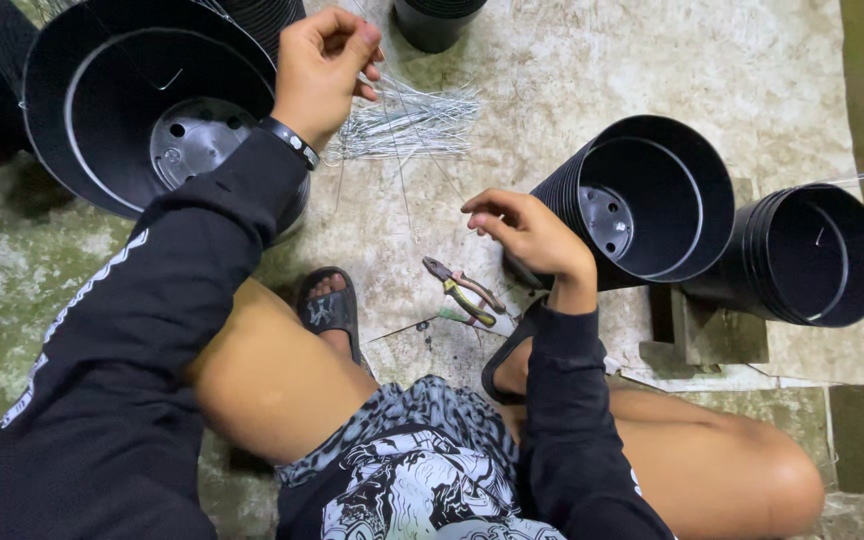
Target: The person sits on the floor and uses pliers to cut and bend metal wires, then inserts the wires into the holes of black plastic plant pots to create hanging loops. The person repeats this process for multiple pots.
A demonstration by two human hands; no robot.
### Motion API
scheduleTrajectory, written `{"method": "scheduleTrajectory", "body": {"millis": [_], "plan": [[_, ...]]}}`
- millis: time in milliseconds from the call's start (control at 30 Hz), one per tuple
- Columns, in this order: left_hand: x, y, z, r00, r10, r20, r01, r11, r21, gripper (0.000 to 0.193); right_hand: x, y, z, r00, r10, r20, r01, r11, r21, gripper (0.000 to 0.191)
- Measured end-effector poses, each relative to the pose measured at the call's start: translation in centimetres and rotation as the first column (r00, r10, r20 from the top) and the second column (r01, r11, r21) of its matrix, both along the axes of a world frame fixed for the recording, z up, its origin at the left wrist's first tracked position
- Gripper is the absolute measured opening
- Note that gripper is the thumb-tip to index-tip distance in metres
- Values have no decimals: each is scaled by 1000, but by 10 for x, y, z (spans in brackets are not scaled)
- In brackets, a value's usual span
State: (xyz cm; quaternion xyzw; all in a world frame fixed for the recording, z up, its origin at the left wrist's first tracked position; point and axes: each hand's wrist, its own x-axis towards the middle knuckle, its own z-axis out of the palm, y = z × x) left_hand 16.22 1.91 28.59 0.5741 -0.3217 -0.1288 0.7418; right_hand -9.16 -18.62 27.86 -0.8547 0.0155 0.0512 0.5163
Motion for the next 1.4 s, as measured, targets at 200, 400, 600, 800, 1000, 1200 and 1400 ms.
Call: {"method": "scheduleTrajectory", "body": {"millis": [200,400,600,800,1000,1200,1400], "plan": [[15,-6,-2,999,47,-22,-48,999,-9,15,-3,-1,-4,998,20,-57,-16,998,67,16],[29,-11,-4,994,110,23,-112,992,54,13,-1,8,-6,997,-39,-65,43,997,60,15],[17,-16,-2,964,219,148,-227,973,35,16,2,19,-9,943,-170,286,265,903,-338,14],[2,-23,2,941,273,199,-283,959,26,17,6,15,-21,857,-210,471,454,740,-496,12],[13,-16,7,982,83,173,-68,994,-90,11,5,-8,-39,940,-251,231,274,959,-74,14],[10,-14,6,979,-144,146,156,985,-70,11,1,-46,-66,995,-101,23,93,972,216,14],[1,-18,5,978,-157,138,156,988,23,12,2,-50,-75,994,54,-94,-25,959,284,14]]}}
